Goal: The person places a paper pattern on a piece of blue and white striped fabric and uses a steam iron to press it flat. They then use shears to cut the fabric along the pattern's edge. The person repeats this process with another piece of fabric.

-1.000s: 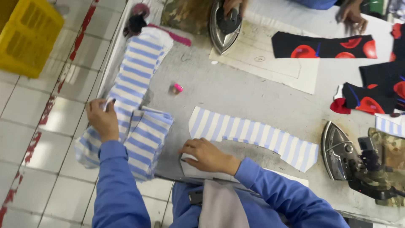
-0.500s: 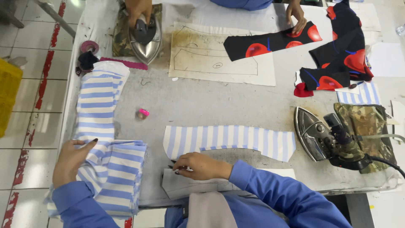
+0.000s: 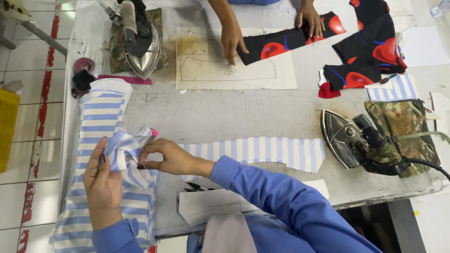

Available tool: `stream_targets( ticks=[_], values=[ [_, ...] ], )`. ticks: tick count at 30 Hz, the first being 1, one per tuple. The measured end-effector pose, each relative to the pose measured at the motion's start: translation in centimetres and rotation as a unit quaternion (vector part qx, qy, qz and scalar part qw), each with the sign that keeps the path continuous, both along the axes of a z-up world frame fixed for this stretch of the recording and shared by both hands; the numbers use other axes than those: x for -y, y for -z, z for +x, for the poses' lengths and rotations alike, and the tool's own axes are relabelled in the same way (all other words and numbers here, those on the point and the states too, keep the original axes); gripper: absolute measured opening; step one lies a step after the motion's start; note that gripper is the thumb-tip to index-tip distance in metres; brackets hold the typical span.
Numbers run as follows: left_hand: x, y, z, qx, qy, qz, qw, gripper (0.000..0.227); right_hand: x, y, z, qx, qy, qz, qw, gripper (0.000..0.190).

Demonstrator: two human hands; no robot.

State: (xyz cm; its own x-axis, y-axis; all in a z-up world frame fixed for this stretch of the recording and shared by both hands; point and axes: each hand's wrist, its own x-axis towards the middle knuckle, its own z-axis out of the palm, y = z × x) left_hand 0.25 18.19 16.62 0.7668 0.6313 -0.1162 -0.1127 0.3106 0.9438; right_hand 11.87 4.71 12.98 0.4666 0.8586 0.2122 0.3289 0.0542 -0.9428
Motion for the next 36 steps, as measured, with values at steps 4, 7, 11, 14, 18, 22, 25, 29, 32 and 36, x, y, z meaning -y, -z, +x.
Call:
stream_targets(
  ticks=[4,7,11,14,18,22,25,29,32,36],
  values=[
    [0.6,-0.9,1.8,0.022,-0.036,0.05,0.998,0.045,0.4,-1.3,0.4,-0.136,-0.034,0.021,0.99,0.007],
    [-0.1,0.2,2.1,0.132,-0.01,-0.028,0.991,0.044,0.2,-2.4,-0.1,-0.25,-0.009,0.048,0.967,0.032],
    [0.5,-0.8,2.4,0.14,-0.06,-0.144,0.978,0.05,-1.4,-1.7,0.0,-0.267,0.044,-0.104,0.957,0.083],
    [0.1,-1.5,2.5,0.176,-0.065,-0.143,0.972,0.051,-3.5,1.7,0.0,-0.114,0.063,-0.085,0.988,0.07],
    [0.9,-3.8,2.8,0.245,-0.089,-0.202,0.944,0.053,-7.1,5.2,-1.0,0.003,0.005,-0.067,0.998,0.042],
    [1.6,-6.6,1.1,0.236,-0.069,-0.01,0.969,0.048,-8.9,5.8,-0.8,-0.049,-0.066,0.011,0.997,0.019],
    [3.3,-12.3,0.6,0.401,-0.273,-0.294,0.824,0.081,-9.0,4.9,-0.5,-0.046,-0.037,0.001,0.998,0.023],
    [5.1,-16.0,0.8,0.603,-0.327,-0.288,0.668,0.086,-8.1,2.9,-1.3,-0.197,-0.122,-0.004,0.973,0.051],
    [6.3,-17.3,1.7,0.621,-0.346,-0.284,0.643,0.089,-6.1,0.4,-2.6,-0.276,-0.257,-0.113,0.919,0.049],
    [8.3,-17.4,1.9,0.653,-0.298,-0.294,0.63,0.093,-2.8,-2.9,-3.5,-0.189,-0.428,-0.022,0.883,0.04]
  ],
)
